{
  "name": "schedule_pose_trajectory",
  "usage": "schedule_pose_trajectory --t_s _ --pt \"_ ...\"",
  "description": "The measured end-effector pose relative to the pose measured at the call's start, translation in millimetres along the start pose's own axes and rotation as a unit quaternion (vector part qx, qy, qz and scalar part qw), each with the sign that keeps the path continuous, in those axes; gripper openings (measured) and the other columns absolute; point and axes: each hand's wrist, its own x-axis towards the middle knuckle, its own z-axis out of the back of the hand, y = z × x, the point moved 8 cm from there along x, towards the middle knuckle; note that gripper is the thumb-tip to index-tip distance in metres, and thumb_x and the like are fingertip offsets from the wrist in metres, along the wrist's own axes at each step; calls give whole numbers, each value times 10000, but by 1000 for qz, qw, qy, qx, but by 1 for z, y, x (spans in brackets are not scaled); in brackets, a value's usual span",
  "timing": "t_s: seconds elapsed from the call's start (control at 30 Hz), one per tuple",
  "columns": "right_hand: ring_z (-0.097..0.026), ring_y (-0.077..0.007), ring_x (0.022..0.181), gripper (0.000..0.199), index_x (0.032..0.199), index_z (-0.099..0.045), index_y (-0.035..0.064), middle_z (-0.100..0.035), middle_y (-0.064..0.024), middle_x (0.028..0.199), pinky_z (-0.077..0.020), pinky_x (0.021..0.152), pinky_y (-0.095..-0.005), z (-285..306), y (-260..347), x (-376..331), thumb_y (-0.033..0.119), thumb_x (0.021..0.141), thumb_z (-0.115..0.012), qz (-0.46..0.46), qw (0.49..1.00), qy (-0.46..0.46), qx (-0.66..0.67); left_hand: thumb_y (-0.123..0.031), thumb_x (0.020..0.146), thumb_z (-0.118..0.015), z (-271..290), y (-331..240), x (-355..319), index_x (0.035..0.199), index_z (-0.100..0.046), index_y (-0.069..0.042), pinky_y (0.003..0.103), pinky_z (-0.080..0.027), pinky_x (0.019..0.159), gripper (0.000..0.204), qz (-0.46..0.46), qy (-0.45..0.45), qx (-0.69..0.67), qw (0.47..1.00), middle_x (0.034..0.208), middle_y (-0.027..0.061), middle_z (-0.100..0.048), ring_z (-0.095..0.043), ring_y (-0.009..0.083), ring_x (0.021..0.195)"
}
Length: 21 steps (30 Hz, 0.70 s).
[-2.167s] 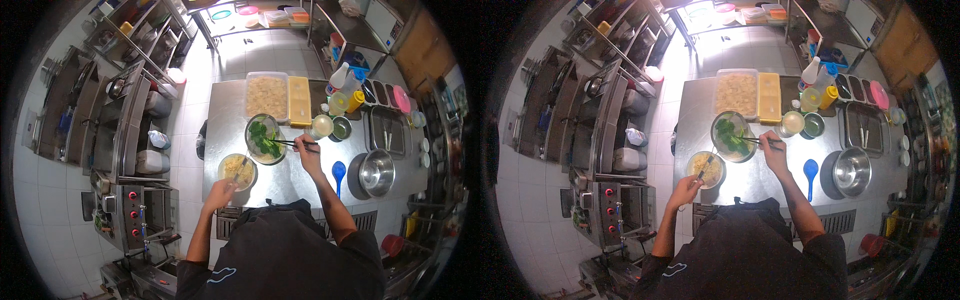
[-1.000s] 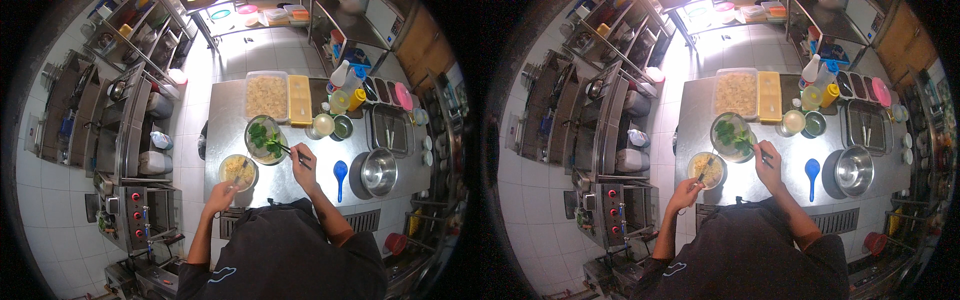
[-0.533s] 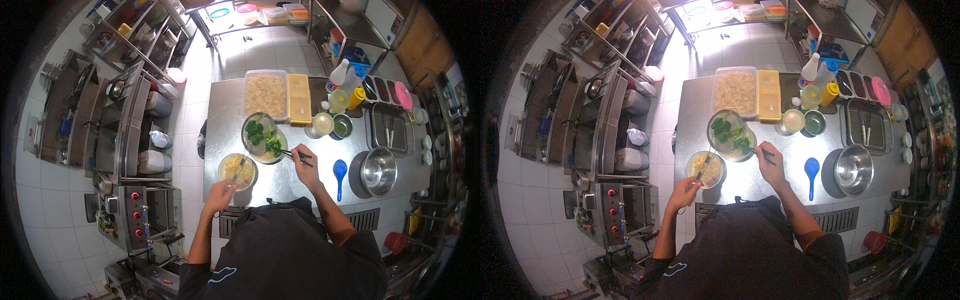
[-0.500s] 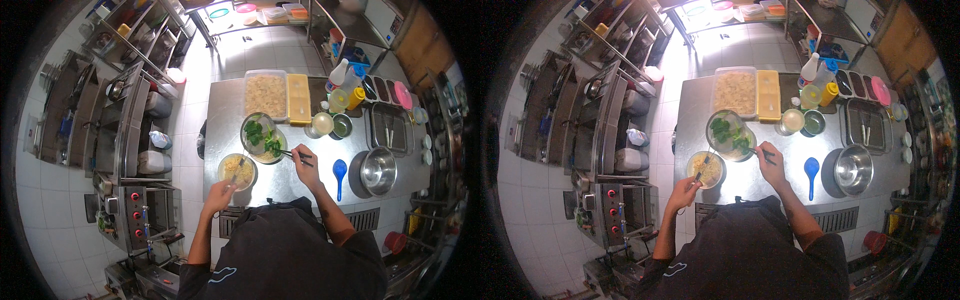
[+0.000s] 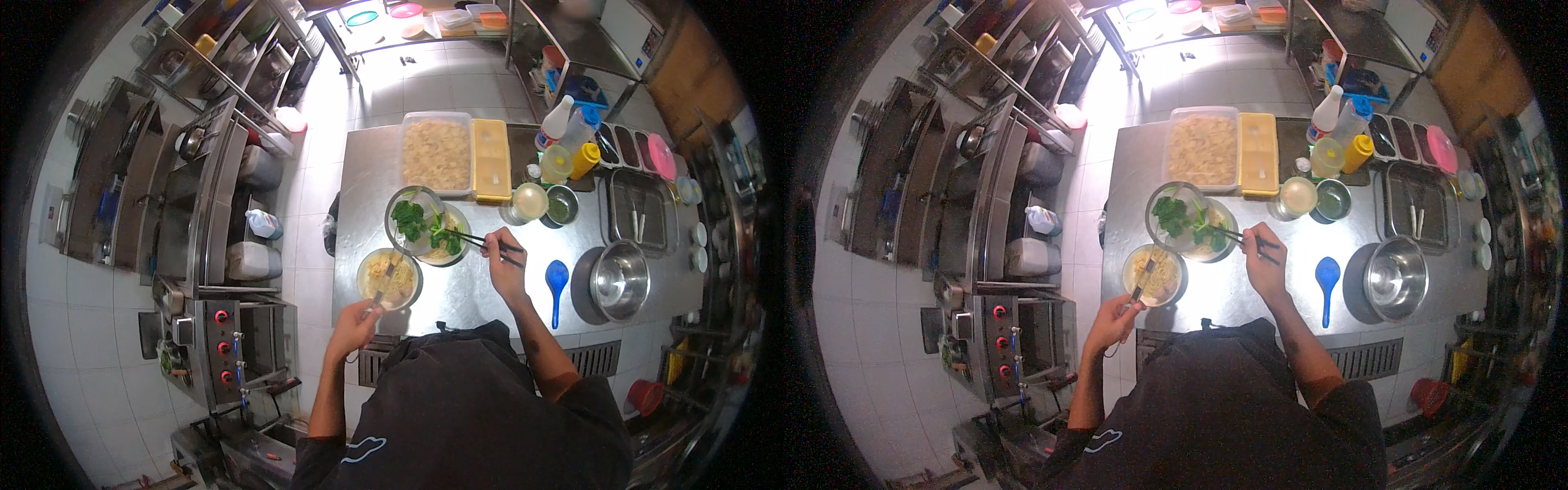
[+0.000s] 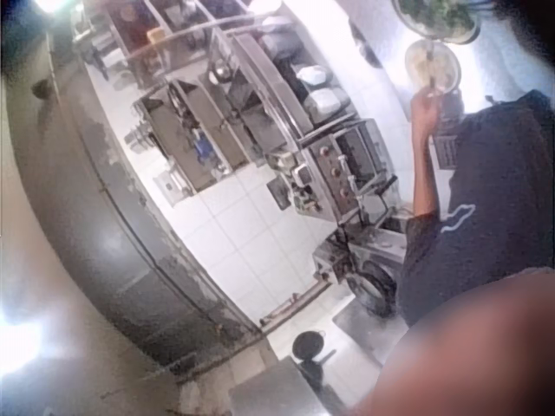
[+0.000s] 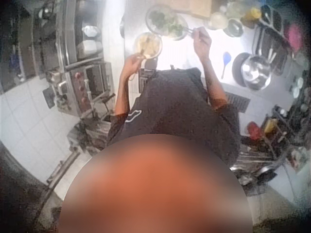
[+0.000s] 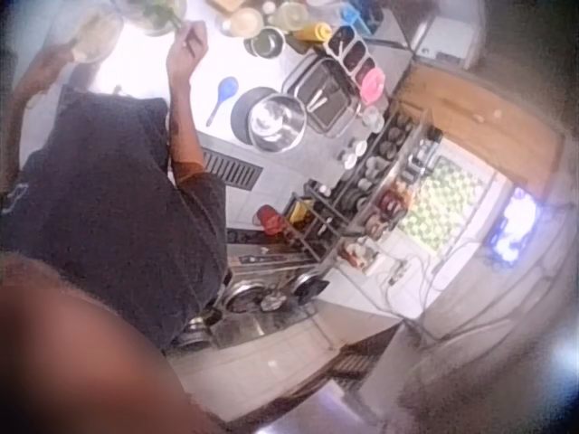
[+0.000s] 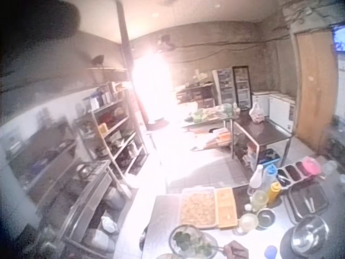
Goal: The person assembles two noodle bowls by adding noodles, blanched greens, and fried toppings from containers. They use chopsticks and a strainer to transfer ingredients from a wok and prep containers into bowls, then add garnish and sauces.
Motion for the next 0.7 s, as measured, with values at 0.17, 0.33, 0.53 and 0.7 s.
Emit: schedule_pose_trajectory --t_s 0.17,0.33,0.53,0.7 --pt "-601 -88 713 223 869 -591 -2 -637 -42 747 -484 658 -256 -20 -1 -7 122 1054 -583 15 998 63 9 -240 1028 -634 -8 18 5 1051 -663 -6 296 -355 370 237 8 5 13 1000 537 10 -520 -460 98 391" --pt "-570 -103 668 251 844 -581 7 -604 -51 704 -463 626 -278 -15 10 -13 147 1053 -580 58 992 43 -108 -240 1027 -629 -13 12 5 1046 -654 -1 312 -364 375 241 16 -12 37 999 542 25 -527 -477 113 393" --pt "-557 -98 659 259 857 -578 10 -591 -39 697 -460 615 -279 -1 -5 -9 165 1065 -569 30 994 29 -104 -239 1033 -615 -10 11 0 1062 -654 5 316 -368 381 249 1 -16 47 999 534 27 -520 -485 122 389" --pt "-563 -90 669 257 867 -578 9 -605 -29 723 -465 620 -275 -3 3 -6 167 1070 -563 25 999 7 -35 -246 1036 -611 -7 2 -9 1054 -661 10 311 -380 384 261 -12 -13 54 998 513 18 -512 -490 120 388"
